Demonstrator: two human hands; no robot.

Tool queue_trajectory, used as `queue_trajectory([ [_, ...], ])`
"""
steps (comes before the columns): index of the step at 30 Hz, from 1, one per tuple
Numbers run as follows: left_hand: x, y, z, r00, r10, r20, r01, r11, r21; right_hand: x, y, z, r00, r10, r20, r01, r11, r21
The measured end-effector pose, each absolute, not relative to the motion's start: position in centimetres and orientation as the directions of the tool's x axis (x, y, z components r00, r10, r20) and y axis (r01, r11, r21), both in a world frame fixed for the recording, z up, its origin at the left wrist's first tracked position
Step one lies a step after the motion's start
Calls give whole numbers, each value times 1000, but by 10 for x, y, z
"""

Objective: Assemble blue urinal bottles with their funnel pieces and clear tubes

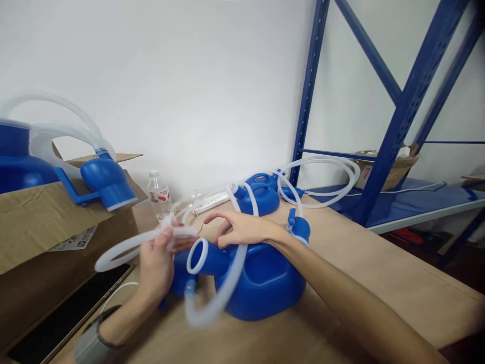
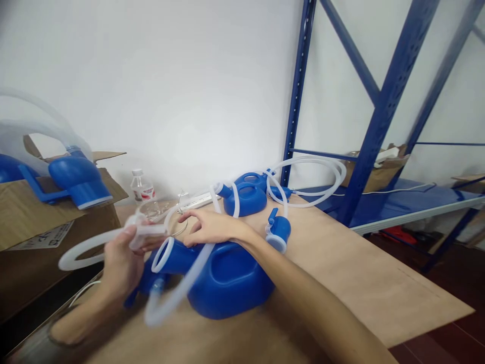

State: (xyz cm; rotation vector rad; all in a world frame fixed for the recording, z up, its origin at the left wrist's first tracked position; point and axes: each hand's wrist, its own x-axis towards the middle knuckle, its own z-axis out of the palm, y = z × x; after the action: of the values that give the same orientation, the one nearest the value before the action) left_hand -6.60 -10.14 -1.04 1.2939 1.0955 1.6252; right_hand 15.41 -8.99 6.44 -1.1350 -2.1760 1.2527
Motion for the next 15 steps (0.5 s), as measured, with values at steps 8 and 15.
queue_trajectory([
  [8, -93, -92, 12, 117, 954, 275, 410, -298, 862, 155, -90, 66, -686, 728, 0, 380, 359, -852],
  [15, -98, -112, 9, 420, 832, 364, 902, -425, -69, 157, -88, 61, -723, 690, -25, 462, 456, -760],
])
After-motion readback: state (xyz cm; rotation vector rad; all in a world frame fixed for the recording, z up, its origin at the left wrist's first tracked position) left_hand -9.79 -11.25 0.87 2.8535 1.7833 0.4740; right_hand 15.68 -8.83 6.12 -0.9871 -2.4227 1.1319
